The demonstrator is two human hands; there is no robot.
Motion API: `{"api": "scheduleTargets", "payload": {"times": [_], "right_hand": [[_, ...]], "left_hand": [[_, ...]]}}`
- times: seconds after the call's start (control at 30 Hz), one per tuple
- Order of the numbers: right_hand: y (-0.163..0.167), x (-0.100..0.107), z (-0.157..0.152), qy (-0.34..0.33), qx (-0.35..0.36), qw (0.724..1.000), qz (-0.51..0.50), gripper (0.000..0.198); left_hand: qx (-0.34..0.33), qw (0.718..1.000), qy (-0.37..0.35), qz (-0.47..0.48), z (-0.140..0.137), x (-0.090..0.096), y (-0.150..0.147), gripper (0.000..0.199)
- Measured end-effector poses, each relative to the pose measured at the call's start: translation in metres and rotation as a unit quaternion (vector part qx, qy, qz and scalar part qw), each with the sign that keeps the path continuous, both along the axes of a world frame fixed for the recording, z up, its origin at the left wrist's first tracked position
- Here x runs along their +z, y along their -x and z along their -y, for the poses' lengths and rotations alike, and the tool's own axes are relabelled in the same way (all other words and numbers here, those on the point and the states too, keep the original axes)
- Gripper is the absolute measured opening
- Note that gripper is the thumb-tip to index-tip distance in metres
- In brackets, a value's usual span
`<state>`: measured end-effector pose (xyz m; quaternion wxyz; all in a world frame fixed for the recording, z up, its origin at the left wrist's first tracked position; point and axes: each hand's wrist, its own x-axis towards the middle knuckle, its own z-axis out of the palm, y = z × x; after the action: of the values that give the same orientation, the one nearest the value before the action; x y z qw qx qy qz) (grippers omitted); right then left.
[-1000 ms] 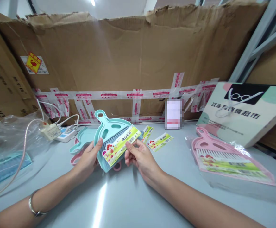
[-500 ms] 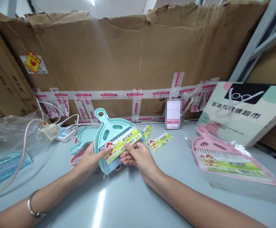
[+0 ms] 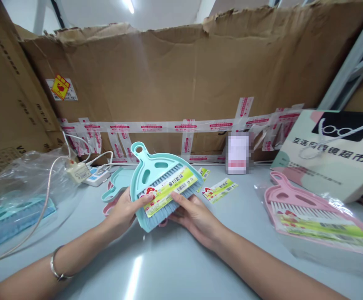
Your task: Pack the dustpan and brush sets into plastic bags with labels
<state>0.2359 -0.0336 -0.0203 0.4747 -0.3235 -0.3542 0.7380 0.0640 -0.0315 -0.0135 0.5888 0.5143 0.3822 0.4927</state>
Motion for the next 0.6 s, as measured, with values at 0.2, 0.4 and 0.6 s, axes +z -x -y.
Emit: {"api": "scheduleTargets", "payload": {"times": [0.2,0.4,0.6], "right_hand": [[0.0,-0.001,-0.001,0.044,-0.085,0.995,-0.02,0.039],[-0.005,0.0,-0.002,0.036,-0.09,0.995,-0.029,0.049],[-0.005,0.0,-0.001,0.036,-0.078,0.996,-0.02,0.042]], "left_hand": [[0.042,0.961,-0.089,-0.26,-0.018,0.027,0.035,0.037],[0.485,0.665,-0.24,-0.515,-0.006,0.11,0.168,0.026],[0.328,0.506,-0.005,-0.798,0.0,0.086,0.252,0.027]]}}
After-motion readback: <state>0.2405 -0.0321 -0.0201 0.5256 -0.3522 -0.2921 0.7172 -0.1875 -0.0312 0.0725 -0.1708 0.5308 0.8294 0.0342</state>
